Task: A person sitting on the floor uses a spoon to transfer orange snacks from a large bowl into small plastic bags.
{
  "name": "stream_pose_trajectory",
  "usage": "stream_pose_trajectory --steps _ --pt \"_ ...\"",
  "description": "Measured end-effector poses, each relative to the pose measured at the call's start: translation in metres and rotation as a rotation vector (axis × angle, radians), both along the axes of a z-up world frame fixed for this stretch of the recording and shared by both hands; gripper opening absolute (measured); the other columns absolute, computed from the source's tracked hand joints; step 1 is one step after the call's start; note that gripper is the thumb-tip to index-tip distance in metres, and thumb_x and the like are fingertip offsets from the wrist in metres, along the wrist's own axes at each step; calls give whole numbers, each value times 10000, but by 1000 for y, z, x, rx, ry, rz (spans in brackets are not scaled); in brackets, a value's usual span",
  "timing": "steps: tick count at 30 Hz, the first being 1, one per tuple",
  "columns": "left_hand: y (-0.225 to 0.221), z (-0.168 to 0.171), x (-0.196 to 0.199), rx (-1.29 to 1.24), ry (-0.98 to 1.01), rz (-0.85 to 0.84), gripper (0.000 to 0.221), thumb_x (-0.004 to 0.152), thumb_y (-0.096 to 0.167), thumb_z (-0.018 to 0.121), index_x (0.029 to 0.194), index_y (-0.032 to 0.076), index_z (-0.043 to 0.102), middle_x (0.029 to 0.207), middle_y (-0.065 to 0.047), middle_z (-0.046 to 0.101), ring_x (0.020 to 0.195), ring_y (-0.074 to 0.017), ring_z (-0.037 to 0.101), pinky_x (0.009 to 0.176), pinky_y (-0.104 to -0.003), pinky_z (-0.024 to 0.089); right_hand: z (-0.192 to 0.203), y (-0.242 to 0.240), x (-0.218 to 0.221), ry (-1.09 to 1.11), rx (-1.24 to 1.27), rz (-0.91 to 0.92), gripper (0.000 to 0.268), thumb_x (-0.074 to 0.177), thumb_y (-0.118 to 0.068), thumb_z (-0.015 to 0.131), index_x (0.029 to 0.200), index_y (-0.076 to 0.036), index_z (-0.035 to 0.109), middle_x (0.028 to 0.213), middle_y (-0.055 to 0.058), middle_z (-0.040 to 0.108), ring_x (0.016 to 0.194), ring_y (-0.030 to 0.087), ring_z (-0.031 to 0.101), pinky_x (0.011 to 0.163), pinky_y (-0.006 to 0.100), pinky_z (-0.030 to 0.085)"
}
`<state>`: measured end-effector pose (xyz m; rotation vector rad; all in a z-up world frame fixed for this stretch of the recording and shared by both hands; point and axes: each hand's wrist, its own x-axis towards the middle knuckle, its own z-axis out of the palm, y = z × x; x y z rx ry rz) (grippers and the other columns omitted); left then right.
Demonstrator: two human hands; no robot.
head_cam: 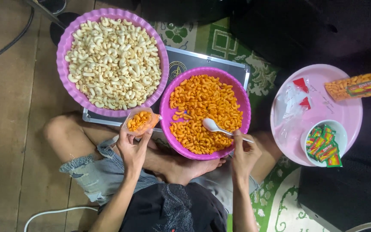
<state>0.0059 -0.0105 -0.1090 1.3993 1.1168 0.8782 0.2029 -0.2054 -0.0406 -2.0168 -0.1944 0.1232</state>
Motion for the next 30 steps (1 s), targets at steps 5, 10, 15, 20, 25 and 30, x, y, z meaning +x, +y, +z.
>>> stream_pose_trajectory --steps 5,10,15,20,25,30 --pt "-2 -3 3 12 -7 -2 669 795 90 882 1353 -72 552 1250 -301 625 1235 -378 619 960 -422 538 25 -22 5 45 40 21 156 1023 -171 722 891 -107 776 769 67 737 797 89 642 774 247 493" --pt "1 17 4 16 -29 -136 478 845 81 810 1233 -12 547 1165 -139 674 1000 -195 699 834 -243 573 70 -48 8 125 -115 85 164 1021 -102 649 1074 23 742 928 60 742 659 69 489 600 184 378" --pt "0 23 8 52 -18 -153 465 840 66 807 1232 -10 568 1138 -120 666 973 -176 679 810 -240 575 81 -47 8 -103 -414 269 149 902 -98 761 1036 -37 784 908 74 717 598 118 500 472 241 358" --pt "-10 -12 4 -21 20 -103 650 780 98 869 1346 9 562 1225 -159 663 1104 -246 685 897 -312 580 22 -9 -8 -102 -250 287 125 923 -124 752 1034 -104 806 904 69 742 738 191 663 648 295 498" --pt "-13 13 14 -10 31 -37 681 778 122 894 1364 -10 573 1257 -246 638 1229 -339 635 964 -428 544 11 28 -19 -135 -163 323 140 955 -124 732 1062 -132 822 874 110 756 824 267 718 745 342 544" --pt "-12 15 10 -3 43 -35 679 791 124 883 1365 -39 559 1275 -278 619 1251 -368 613 977 -452 528 38 18 -10 -356 -195 399 240 959 -81 697 1162 -172 788 1004 72 783 907 286 681 821 391 534"
